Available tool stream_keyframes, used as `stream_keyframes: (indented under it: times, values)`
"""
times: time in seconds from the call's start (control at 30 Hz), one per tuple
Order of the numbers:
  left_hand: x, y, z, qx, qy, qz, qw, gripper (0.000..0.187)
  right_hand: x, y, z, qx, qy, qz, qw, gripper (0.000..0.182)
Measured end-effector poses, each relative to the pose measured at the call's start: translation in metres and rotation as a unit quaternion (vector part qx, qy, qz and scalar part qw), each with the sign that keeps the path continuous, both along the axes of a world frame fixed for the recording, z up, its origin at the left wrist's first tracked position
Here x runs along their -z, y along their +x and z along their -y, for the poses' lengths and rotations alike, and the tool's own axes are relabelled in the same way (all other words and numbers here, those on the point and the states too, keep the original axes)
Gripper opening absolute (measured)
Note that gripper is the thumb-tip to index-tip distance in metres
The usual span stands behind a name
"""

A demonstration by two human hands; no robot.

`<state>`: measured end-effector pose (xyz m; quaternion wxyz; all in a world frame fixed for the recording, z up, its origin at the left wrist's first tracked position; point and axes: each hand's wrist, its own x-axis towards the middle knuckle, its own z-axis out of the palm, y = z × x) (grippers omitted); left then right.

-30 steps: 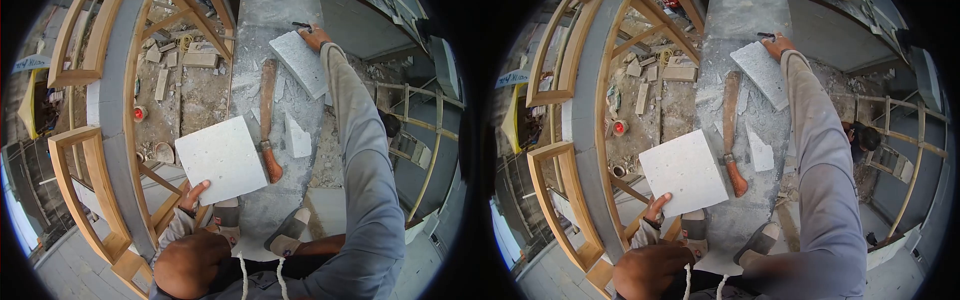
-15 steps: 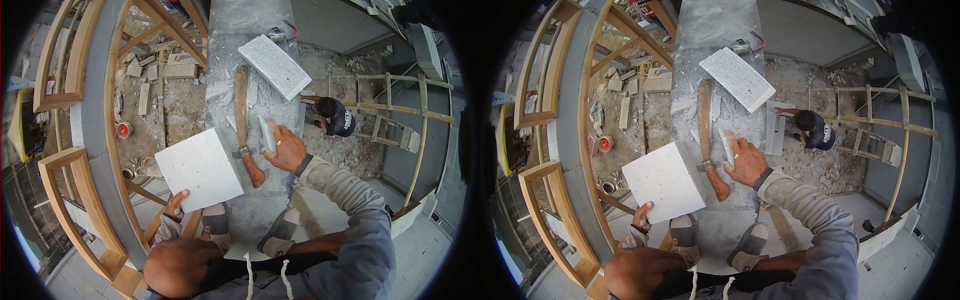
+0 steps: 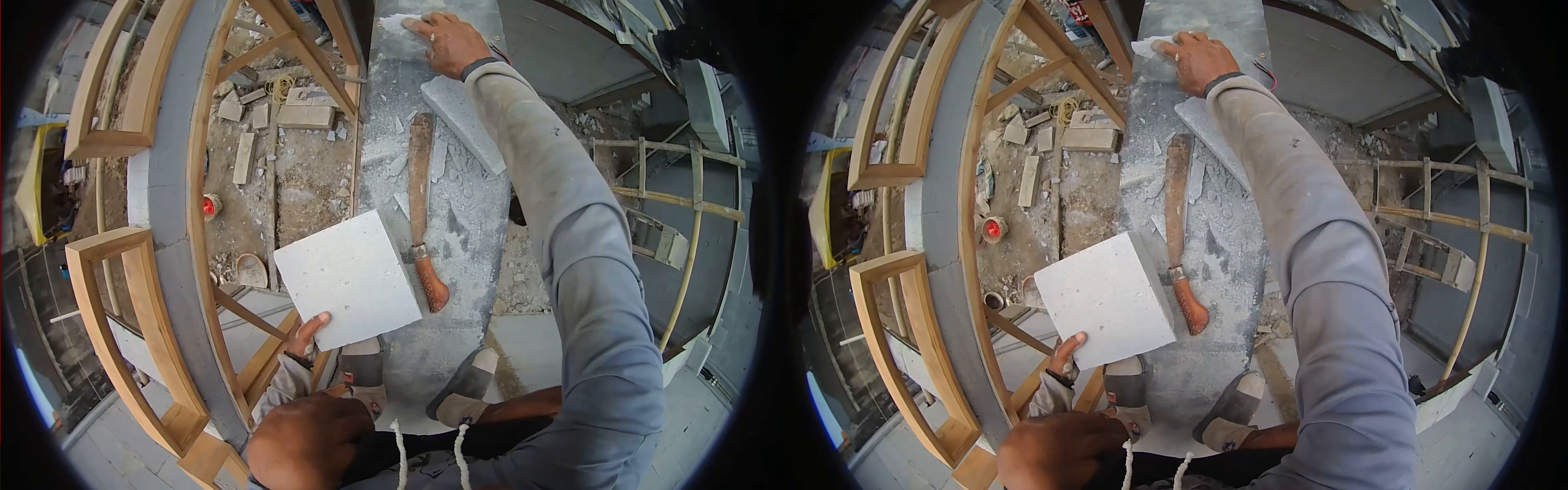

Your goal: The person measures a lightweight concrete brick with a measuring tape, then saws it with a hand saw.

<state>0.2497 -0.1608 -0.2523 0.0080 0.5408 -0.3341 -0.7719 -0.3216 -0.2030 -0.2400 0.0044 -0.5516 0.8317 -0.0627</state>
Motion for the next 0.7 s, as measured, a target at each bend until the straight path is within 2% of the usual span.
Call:
stream_keyframes:
  times: [0.03,0.07,0.13,0.17,0.23,0.33,0.4,0.43,0.5,0.57,0.6,0.63,0.7]
  values:
    - [-0.002,-0.009,-0.006,-0.001,-0.006,0.001,1.000,0.061,0.017,-0.001,0.010,0.002,0.010,-0.081,0.997,0.049]
    - [-0.005,-0.015,-0.011,-0.004,-0.011,0.001,1.000,0.063,0.024,0.002,0.018,-0.002,0.008,-0.080,0.997,0.049]
    - [-0.003,-0.038,-0.012,-0.009,-0.011,0.004,1.000,0.065,0.040,0.006,0.020,0.074,0.155,0.045,0.984,0.045]
    - [-0.005,-0.039,-0.017,-0.013,-0.005,0.005,1.000,0.067,0.048,0.006,0.014,0.071,0.103,0.064,0.990,0.045]
    - [0.000,-0.039,-0.019,-0.019,-0.005,-0.008,1.000,0.067,0.044,0.033,-0.013,0.050,-0.077,-0.014,0.996,0.042]
    - [0.003,-0.039,-0.015,-0.019,-0.001,-0.022,1.000,0.067,0.017,0.114,-0.089,0.013,-0.203,0.134,0.970,0.027]
    - [0.003,-0.038,-0.012,-0.011,0.020,-0.021,1.000,0.068,0.021,0.170,-0.151,0.021,-0.116,0.190,0.975,0.031]
    - [0.003,-0.037,-0.010,-0.005,0.031,-0.021,0.999,0.068,0.022,0.190,-0.177,0.043,-0.036,0.261,0.964,0.034]
    - [0.003,-0.034,-0.008,0.002,0.050,-0.011,0.999,0.069,0.034,0.224,-0.220,0.075,0.060,0.303,0.948,0.042]
    - [0.002,-0.029,-0.007,0.005,0.069,0.008,0.998,0.070,0.039,0.246,-0.233,0.086,0.090,0.315,0.941,0.045]
    - [0.029,-0.017,-0.010,-0.023,0.022,-0.019,0.999,0.064,0.039,0.253,-0.236,0.092,0.120,0.316,0.937,0.048]
    - [0.014,-0.028,-0.011,-0.024,0.020,-0.015,0.999,0.064,0.040,0.259,-0.238,0.090,0.119,0.319,0.936,0.048]
    - [-0.013,-0.042,-0.016,-0.061,0.053,0.018,0.997,0.037,0.044,0.266,-0.227,0.092,0.112,0.314,0.938,0.046]
